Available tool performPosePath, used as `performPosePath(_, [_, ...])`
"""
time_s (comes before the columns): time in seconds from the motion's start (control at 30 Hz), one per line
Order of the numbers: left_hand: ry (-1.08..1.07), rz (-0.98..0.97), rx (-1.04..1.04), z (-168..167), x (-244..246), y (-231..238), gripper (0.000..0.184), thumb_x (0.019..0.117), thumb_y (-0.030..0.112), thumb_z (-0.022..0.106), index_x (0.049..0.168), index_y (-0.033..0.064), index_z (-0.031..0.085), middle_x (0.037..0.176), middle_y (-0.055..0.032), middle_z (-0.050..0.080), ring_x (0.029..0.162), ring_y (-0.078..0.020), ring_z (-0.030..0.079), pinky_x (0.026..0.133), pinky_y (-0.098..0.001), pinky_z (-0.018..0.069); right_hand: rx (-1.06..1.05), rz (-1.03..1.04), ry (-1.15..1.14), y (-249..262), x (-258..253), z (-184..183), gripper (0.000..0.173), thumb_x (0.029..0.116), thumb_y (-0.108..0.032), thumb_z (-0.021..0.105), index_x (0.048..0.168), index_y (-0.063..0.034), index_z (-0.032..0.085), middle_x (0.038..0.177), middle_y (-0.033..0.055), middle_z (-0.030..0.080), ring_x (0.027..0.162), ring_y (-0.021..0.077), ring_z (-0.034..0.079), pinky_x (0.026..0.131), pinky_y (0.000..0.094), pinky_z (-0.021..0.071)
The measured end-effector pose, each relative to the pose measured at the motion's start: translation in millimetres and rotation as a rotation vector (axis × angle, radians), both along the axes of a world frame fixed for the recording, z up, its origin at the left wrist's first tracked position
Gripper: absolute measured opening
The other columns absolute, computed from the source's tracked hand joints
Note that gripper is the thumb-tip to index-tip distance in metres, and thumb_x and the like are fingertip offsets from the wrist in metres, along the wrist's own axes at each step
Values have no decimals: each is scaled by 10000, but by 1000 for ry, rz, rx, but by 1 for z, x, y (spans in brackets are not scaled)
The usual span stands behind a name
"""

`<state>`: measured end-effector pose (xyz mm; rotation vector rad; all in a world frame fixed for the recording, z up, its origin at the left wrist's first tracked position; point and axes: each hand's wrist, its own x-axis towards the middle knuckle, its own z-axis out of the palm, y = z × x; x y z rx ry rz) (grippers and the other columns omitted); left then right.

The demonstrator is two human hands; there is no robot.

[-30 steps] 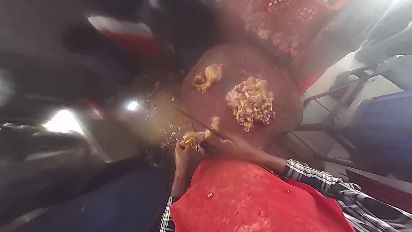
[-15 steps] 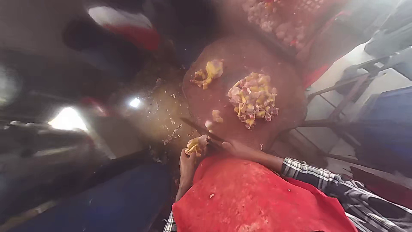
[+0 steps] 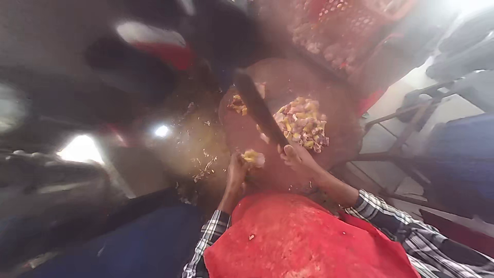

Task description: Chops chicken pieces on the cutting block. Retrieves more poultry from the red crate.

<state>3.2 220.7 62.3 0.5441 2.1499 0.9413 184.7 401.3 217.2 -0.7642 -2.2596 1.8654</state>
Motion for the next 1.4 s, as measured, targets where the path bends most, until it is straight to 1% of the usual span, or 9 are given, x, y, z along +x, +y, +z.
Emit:
performPosePath(0.13, [-12, 98, 38, -9, 8, 6, 677, 839, 143, 743, 1444, 68, 450, 1088, -123, 702, 929, -234, 704, 818, -477, 607, 193, 58, 312, -27, -3, -12, 834, 978, -781, 246, 1088, -47, 626, 786, 17, 600, 687, 78, 592, 624, 297, 547])
performPosePath(0.3, [11, 65, -21, 7, 24, -11, 591, 872, 214, 746, 1396, 91, 502, 1081, -102, 706, 910, -228, 705, 795, -480, 611, 113, 269, -598, -32, 22, -119, 708, 1043, -670, 286, 1122, -60, 638, 944, 172, 661, 896, 330, 672, 812, 599, 540])
performPosePath(0.47, [-96, 34, 13, 9, 46, -59, 491, 859, 183, 730, 1320, 112, 578, 1063, -82, 707, 907, -183, 701, 807, -436, 607, -109, 176, -622, -25, 19, -125, 686, 1057, -654, 262, 1151, -78, 623, 870, 100, 620, 714, 228, 623, 671, 454, 552])
performPosePath(0.57, [-125, 229, 88, 5, 34, -79, 474, 877, 88, 680, 1328, 27, 550, 1113, -139, 690, 961, -216, 691, 828, -438, 601, 33, 143, -574, -25, 9, -83, 635, 1028, -655, 389, 1149, -79, 625, 870, 115, 629, 782, 262, 641, 743, 522, 547])
performPosePath(0.73, [-61, 368, 100, 13, 1, -79, 457, 917, 107, 681, 1343, 30, 533, 1110, -151, 674, 914, -219, 690, 780, -430, 607, 203, 184, -164, -26, -6, -5, 533, 1029, -612, 430, 1132, -125, 623, 792, 20, 605, 706, 138, 607, 654, 393, 540])
performPosePath(0.83, [5, 321, 89, 12, -10, -78, 456, 893, 95, 684, 1326, 31, 552, 1116, -146, 678, 942, -220, 685, 806, -434, 597, 234, 237, -74, -24, 3, -33, 472, 1038, -529, 490, 1128, -94, 648, 826, 58, 637, 745, 151, 629, 692, 393, 553])
performPosePath(1.0, [19, 273, 13, 12, -12, -84, 448, 895, 131, 685, 1322, 66, 565, 1122, -128, 685, 967, -213, 687, 835, -449, 593, 281, 441, -715, 3, 25, -103, 593, 1048, -595, 392, 1192, -61, 607, 961, 188, 668, 926, 373, 678, 811, 620, 534])
performPosePath(1.17, [-93, 271, -30, 5, 0, -99, 473, 898, 139, 677, 1349, 71, 552, 1135, -139, 683, 949, -229, 693, 810, -464, 598, 161, 331, -533, -27, 12, -50, 552, 1048, -588, 407, 1292, -137, 612, 971, 109, 674, 889, 248, 670, 818, 514, 556])
performPosePath(1.4, [-236, 297, 114, 36, -2, -84, 389, 954, 133, 591, 1332, 66, 528, 1010, -115, 682, 739, -198, 669, 584, -373, 574, -118, 314, -667, -14, 50, -131, 569, 1045, -576, 449, 1020, -38, 635, 799, 91, 600, 703, 219, 607, 679, 462, 528])
